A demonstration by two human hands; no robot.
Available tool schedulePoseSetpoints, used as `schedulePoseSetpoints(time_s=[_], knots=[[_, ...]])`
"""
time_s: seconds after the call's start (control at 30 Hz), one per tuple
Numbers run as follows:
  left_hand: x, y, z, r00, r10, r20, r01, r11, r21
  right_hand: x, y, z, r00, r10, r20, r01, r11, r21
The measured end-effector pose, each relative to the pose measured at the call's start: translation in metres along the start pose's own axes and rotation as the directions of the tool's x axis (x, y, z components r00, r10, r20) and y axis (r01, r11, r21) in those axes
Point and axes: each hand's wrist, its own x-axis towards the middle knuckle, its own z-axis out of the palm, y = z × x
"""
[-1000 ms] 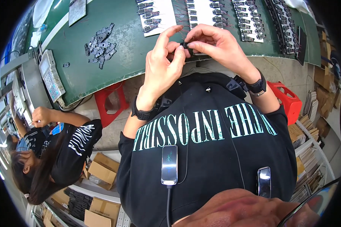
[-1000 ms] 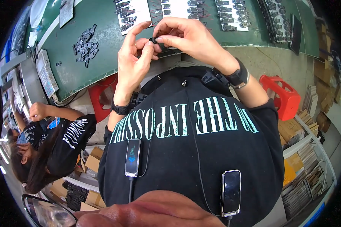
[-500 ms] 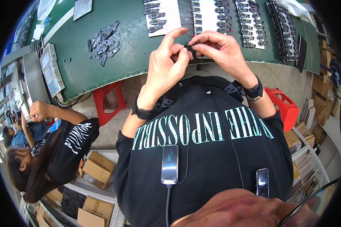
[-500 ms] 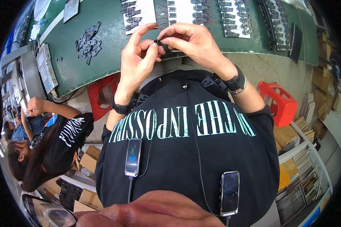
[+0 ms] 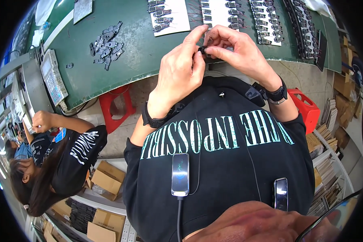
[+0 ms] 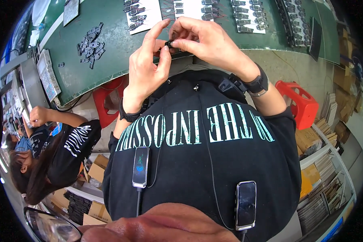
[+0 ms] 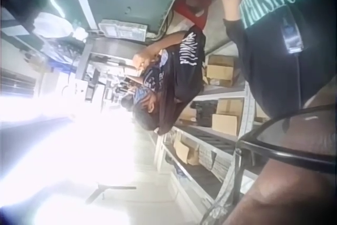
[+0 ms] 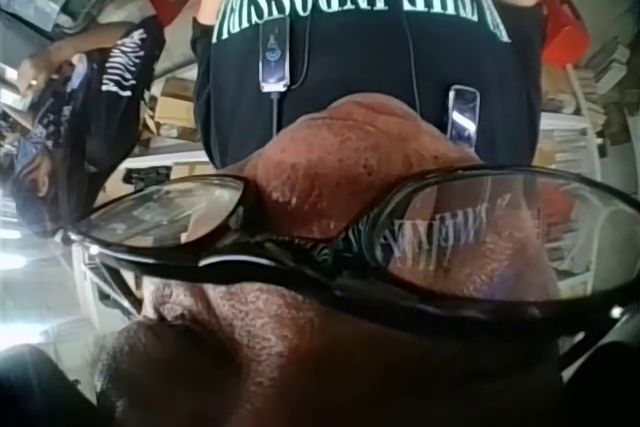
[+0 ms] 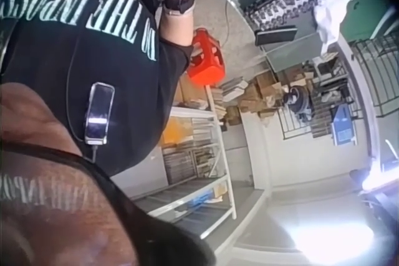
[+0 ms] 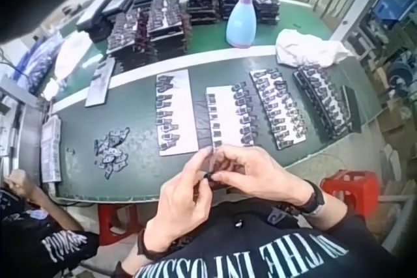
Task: The recorder is sorting small black components and placing them into specialized trays at a manual workstation.
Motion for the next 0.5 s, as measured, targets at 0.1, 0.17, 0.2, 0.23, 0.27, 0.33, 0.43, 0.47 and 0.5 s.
schedulePoseSetpoints(time_s=[0.1, 0.17, 0.2, 0.23, 0.27, 0.33, 0.43, 0.47, 0.5], knots=[[-0.0006, -0.0018, -0.0005, 0.999, -0.04, 0.009, 0.04, 0.998, -0.041, -0.0011, -0.0019, 0.0007, 0.999, -0.031, -0.014, 0.03, 0.999, -0.041], [0.0013, -0.0034, -0.0011, 0.965, -0.249, 0.086, 0.263, 0.903, -0.34, -0.0011, -0.0039, -0.0005, 0.998, 0.05, -0.036, -0.046, 0.994, 0.102], [0.0025, -0.004, -0.0013, 0.93, -0.336, 0.148, 0.365, 0.803, -0.47, -0.0011, -0.0043, -0.0013, 0.995, 0.09, -0.043, -0.082, 0.982, 0.173], [0.0033, -0.0039, -0.002, 0.931, -0.333, 0.15, 0.364, 0.805, -0.469, -0.001, -0.0039, -0.0019, 0.995, 0.09, -0.047, -0.08, 0.982, 0.173], [0.0037, -0.0032, -0.003, 0.922, -0.357, 0.151, 0.38, 0.758, -0.53, -0.0006, -0.003, -0.0027, 0.996, 0.076, -0.046, -0.065, 0.974, 0.215], [0.0039, -0.002, -0.005, 0.901, -0.402, 0.16, 0.405, 0.652, -0.641, -0.0003, -0.0006, -0.004, 0.998, 0.05, -0.047, -0.034, 0.954, 0.296], [0.0052, -0.0029, -0.0076, 0.892, -0.424, 0.156, 0.414, 0.63, -0.657, -0.0021, 0.0043, -0.0057, 0.996, 0.046, -0.079, -0.016, 0.94, 0.341], [0.006, -0.0031, -0.0072, 0.887, -0.436, 0.153, 0.419, 0.618, -0.665, -0.0029, 0.0049, -0.0067, 0.995, 0.044, -0.094, -0.007, 0.932, 0.362], [0.0061, -0.0028, -0.0067, 0.887, -0.434, 0.157, 0.421, 0.62, -0.663, -0.004, 0.0034, -0.0054, 0.994, 0.044, -0.099, -0.005, 0.931, 0.365]])
